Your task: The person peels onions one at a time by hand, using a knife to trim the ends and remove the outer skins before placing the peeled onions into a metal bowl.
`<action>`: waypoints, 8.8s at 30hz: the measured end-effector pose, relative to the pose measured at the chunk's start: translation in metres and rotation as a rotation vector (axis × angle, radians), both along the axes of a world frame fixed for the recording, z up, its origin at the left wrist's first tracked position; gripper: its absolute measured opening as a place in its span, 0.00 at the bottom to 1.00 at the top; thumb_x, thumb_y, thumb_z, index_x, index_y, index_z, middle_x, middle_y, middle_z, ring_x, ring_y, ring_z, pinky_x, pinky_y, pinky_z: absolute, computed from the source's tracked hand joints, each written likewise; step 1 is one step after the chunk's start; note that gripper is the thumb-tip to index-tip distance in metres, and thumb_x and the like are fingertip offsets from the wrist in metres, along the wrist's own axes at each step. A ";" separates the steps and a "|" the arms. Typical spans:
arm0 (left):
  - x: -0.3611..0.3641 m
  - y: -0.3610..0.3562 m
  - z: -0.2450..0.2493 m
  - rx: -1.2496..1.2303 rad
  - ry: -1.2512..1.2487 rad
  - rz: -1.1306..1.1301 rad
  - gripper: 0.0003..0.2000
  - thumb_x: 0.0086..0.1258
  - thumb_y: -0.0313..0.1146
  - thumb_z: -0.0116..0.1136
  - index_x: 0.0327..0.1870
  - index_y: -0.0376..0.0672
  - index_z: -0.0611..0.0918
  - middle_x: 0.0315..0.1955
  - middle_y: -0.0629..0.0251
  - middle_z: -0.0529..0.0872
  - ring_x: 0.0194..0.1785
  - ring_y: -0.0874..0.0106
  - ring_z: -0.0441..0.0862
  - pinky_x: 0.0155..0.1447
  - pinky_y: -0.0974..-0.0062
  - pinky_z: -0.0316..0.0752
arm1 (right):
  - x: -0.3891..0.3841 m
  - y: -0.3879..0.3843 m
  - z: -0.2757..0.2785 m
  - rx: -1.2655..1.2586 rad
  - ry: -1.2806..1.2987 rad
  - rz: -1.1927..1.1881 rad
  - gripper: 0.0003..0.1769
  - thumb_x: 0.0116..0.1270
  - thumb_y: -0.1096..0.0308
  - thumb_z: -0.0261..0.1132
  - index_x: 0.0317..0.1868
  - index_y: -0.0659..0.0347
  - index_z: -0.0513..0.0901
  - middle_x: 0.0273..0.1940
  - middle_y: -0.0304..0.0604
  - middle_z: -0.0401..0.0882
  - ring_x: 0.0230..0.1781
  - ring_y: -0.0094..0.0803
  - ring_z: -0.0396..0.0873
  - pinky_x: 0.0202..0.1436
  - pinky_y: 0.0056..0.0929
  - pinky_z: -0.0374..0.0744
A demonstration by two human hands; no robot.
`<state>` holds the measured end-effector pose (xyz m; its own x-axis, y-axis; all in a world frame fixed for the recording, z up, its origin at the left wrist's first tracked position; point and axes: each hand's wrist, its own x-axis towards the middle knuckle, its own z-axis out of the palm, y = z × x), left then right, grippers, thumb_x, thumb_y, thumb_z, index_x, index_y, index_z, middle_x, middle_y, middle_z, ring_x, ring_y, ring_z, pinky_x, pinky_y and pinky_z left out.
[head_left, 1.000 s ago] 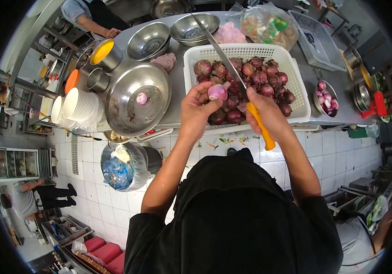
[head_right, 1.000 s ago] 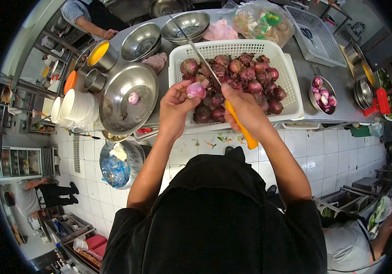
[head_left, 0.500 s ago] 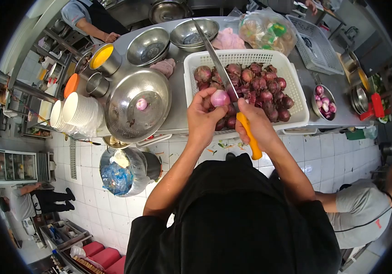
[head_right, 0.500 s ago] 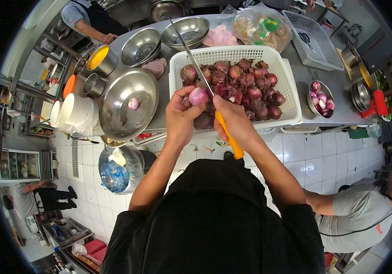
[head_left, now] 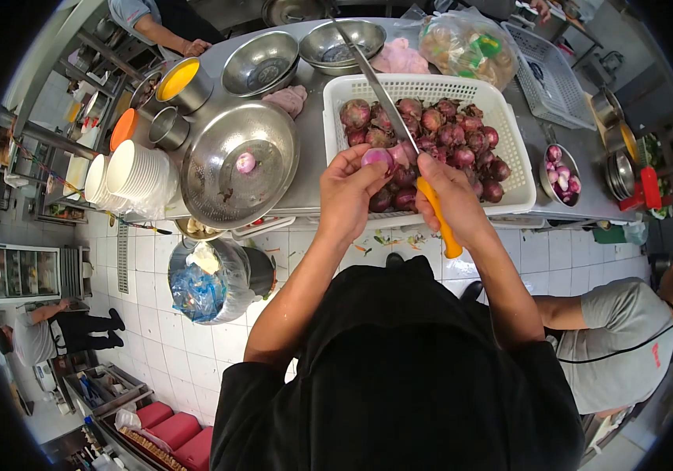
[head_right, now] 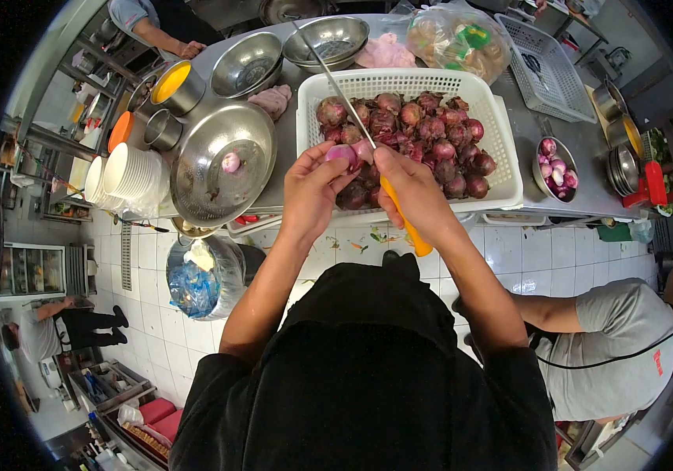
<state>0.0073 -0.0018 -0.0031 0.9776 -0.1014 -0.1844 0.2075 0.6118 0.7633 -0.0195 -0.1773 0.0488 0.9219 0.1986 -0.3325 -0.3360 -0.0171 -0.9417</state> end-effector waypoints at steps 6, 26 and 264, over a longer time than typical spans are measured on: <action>0.002 0.003 -0.004 -0.212 0.041 -0.057 0.18 0.72 0.20 0.56 0.62 0.33 0.72 0.50 0.54 0.84 0.54 0.62 0.85 0.64 0.58 0.80 | 0.002 -0.002 0.000 0.017 -0.019 -0.070 0.27 0.77 0.40 0.52 0.31 0.56 0.71 0.17 0.36 0.68 0.11 0.20 0.64 0.14 0.21 0.62; -0.011 -0.017 0.000 -0.220 -0.039 -0.015 0.17 0.74 0.23 0.56 0.62 0.36 0.71 0.52 0.59 0.81 0.56 0.70 0.81 0.65 0.66 0.77 | -0.012 0.005 0.004 0.101 0.023 -0.059 0.25 0.76 0.40 0.53 0.39 0.54 0.71 0.17 0.37 0.68 0.11 0.21 0.65 0.14 0.22 0.64; -0.008 -0.013 -0.002 -0.039 -0.169 -0.029 0.20 0.65 0.13 0.52 0.58 0.34 0.75 0.52 0.61 0.82 0.47 0.76 0.80 0.47 0.78 0.77 | -0.019 0.010 -0.019 -0.573 -0.647 -0.026 0.35 0.77 0.49 0.54 0.69 0.73 0.66 0.31 0.65 0.82 0.35 0.64 0.82 0.40 0.53 0.78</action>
